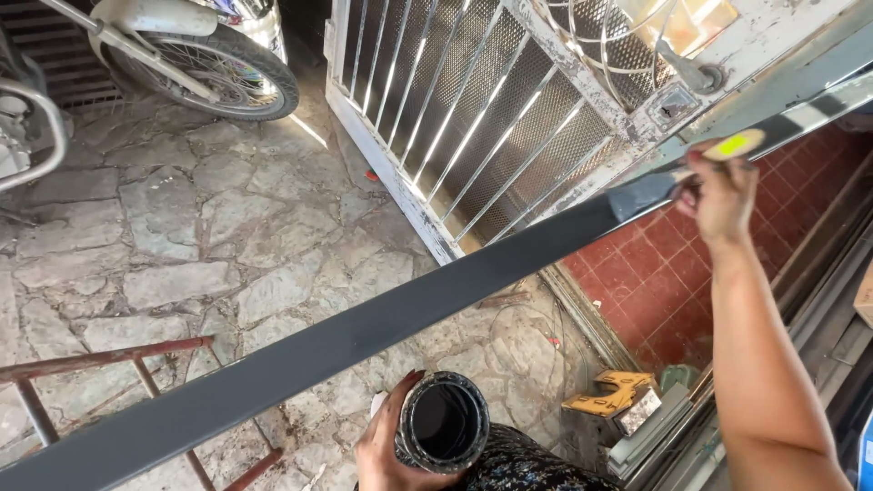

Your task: Painting a long metal beam with black paint using a handheld brush.

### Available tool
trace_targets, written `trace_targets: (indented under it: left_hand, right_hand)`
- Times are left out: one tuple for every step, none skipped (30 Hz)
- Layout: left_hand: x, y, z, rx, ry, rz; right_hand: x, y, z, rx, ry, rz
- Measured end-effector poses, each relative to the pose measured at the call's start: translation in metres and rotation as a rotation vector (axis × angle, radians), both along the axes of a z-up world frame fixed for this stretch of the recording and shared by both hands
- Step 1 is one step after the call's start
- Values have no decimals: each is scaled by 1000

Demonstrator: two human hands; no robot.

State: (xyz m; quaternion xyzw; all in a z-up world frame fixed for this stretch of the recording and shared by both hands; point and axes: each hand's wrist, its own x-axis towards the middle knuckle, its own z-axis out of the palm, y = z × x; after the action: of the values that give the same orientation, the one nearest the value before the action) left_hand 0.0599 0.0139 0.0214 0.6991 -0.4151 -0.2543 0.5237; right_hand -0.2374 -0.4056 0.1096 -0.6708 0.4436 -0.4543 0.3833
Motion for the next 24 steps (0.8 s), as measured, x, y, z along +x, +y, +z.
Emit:
trace_targets:
  left_hand:
    - [1, -3, -4, -2, 1, -2]
    - [3, -4, -8, 13, -12, -24]
    - [5, -5, -12, 28, -25, -47]
    - [6, -7, -10, 29, -27, -55]
    - [7, -10, -9, 38, -18, -78]
    - [8, -12, -7, 47, -8, -100]
    - [9, -13, -8, 47, -8, -107]
    - [9, -15, -9, 32, -9, -122]
    - [10, -16, -10, 18, -10, -138]
    - [11, -18, -8, 16, -7, -141]
    - [12, -20, -5, 49, 8, -137]
    - [12, -22, -3, 83, 23, -135]
    - [14, -25, -9, 83, 27, -141]
    - [14, -27, -16, 143, 13, -177]
    - [14, -28, -23, 204, -2, -213]
    - [14, -30, -24, 208, 1, -220]
    - [13, -32, -26, 164, 13, -238]
    - [14, -35, -26, 119, 19, -250]
    - [12, -36, -25, 122, 16, -252]
    - [10, -37, -24, 134, 3, -238]
    - [8, -38, -23, 146, -9, -225]
    - [6, -39, -22, 144, -14, -213]
    - [3, -40, -20, 147, -3, -178]
    - [-4, -44, -17, 153, 6, -136]
  right_hand:
    - [20, 11, 10, -2, 1, -2]
    - [38, 26, 19, -23, -42, -61]
    - [56, 40, 27, -43, -85, -120]
    - [75, 48, 21, -43, -87, -128]
    - [93, 57, 16, 70, -38, 0]
    - [112, 65, 12, 183, 12, 129]
    - [106, 60, 11, 183, 11, 122]
    - [101, 56, 9, 267, 50, 59]
    - [97, 52, 8, 350, 87, -4]
    - [80, 44, 11, 349, 90, -8]
    - [62, 36, 14, 267, 116, -61]
    - [44, 28, 16, 187, 141, -116]
    - [51, 34, 24, 186, 144, -122]
    - [57, 43, 31, 118, 93, -104]
    - [63, 52, 38, 49, 42, -85]
    - [80, 62, 36, 54, 45, -92]
    - [97, 72, 35, 118, 48, -16]
    - [116, 81, 34, 181, 44, 64]
    - [103, 69, 24, 183, 41, 63]
    - [92, 57, 13, 188, 86, 63]
    - [82, 45, 3, 193, 132, 64]
    - [65, 37, 5, 190, 127, 77]
    - [47, 28, 7, 163, 173, -47]
    - [26, 14, 8, 139, 216, -165]
